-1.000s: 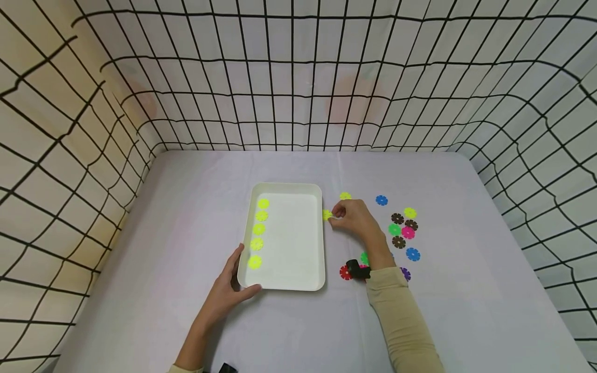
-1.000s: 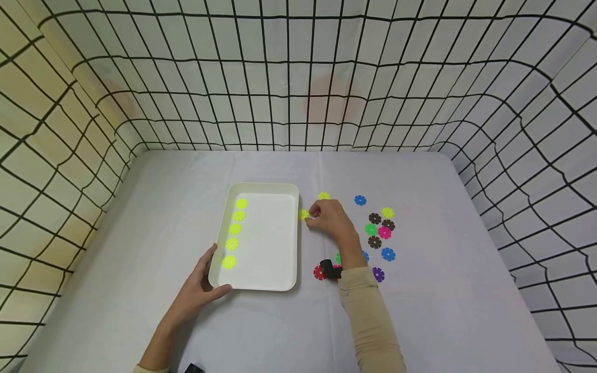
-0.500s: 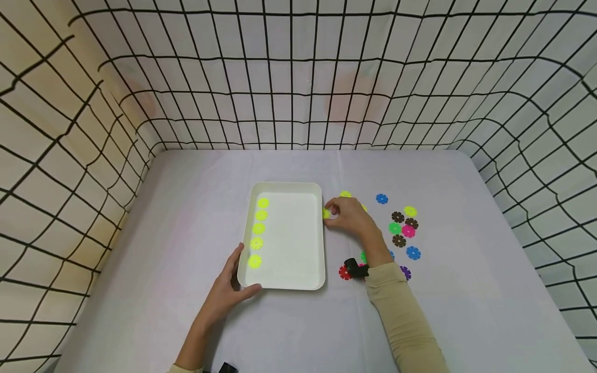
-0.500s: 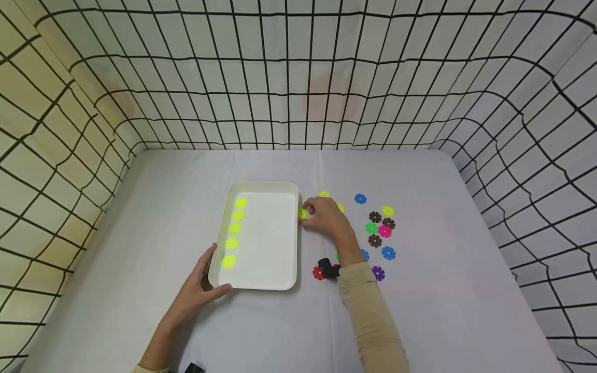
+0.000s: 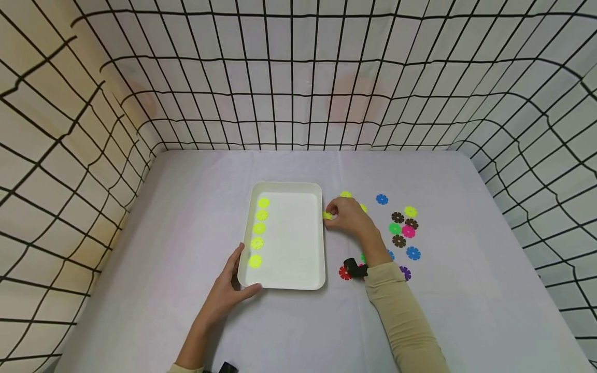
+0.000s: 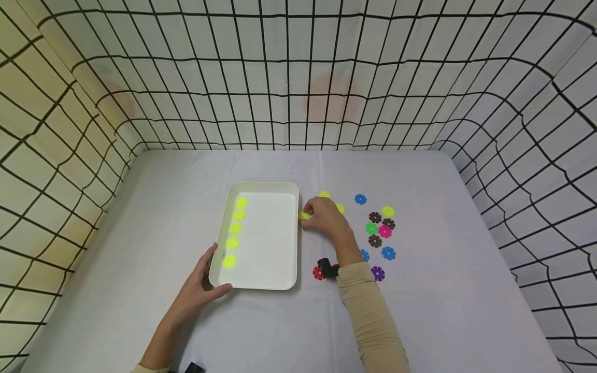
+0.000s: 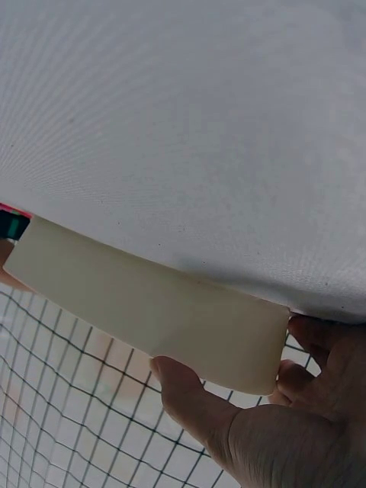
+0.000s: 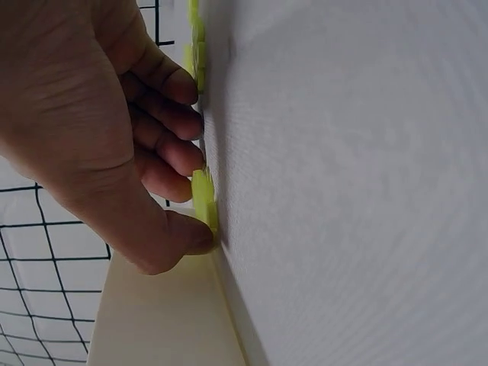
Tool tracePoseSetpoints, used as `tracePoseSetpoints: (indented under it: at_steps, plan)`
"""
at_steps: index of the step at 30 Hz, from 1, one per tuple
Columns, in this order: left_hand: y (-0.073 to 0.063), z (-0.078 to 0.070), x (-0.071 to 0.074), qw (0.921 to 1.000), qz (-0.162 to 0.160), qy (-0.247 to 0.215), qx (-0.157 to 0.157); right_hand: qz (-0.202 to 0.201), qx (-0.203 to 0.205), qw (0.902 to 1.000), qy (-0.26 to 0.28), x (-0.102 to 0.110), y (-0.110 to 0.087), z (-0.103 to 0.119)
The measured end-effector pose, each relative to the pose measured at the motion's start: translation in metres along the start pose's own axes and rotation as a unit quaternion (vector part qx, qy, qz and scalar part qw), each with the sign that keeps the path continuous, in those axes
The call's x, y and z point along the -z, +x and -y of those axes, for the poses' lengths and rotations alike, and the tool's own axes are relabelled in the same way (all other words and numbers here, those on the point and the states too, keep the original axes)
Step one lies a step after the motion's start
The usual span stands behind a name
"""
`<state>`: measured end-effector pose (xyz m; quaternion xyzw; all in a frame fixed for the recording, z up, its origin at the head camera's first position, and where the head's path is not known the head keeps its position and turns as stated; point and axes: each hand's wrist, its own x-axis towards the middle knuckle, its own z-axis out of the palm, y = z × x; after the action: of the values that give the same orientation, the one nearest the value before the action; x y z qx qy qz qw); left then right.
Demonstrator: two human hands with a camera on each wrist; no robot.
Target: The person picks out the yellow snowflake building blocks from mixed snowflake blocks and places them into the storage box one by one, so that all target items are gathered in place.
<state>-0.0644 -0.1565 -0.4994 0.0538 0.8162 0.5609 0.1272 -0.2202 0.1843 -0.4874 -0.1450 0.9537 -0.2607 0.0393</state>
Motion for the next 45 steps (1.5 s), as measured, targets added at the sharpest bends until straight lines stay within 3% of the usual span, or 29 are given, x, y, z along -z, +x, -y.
tracePoseSetpoints:
  at_steps: [13, 23, 37, 45]
  plan:
    - [0.001, -0.003, -0.001, 1.0, 0.0, -0.009, -0.001, -0.015, -0.027, 0.9992, 0.027, 0.004, -0.005, -0.001]
    - [0.0, 0.001, 0.0, 0.9999, 0.003, -0.014, 0.002, -0.038, -0.012, 0.9987, 0.031, 0.008, -0.004, -0.001]
    - [0.0, -0.001, 0.0, 0.9998, 0.003, -0.019, 0.001, -0.029, -0.049, 0.9979, 0.031, 0.034, 0.005, 0.02]
    - [-0.001, -0.002, 0.001, 0.9998, 0.007, -0.019, -0.005, -0.026, -0.024, 0.9983, 0.046, 0.038, 0.016, 0.043]
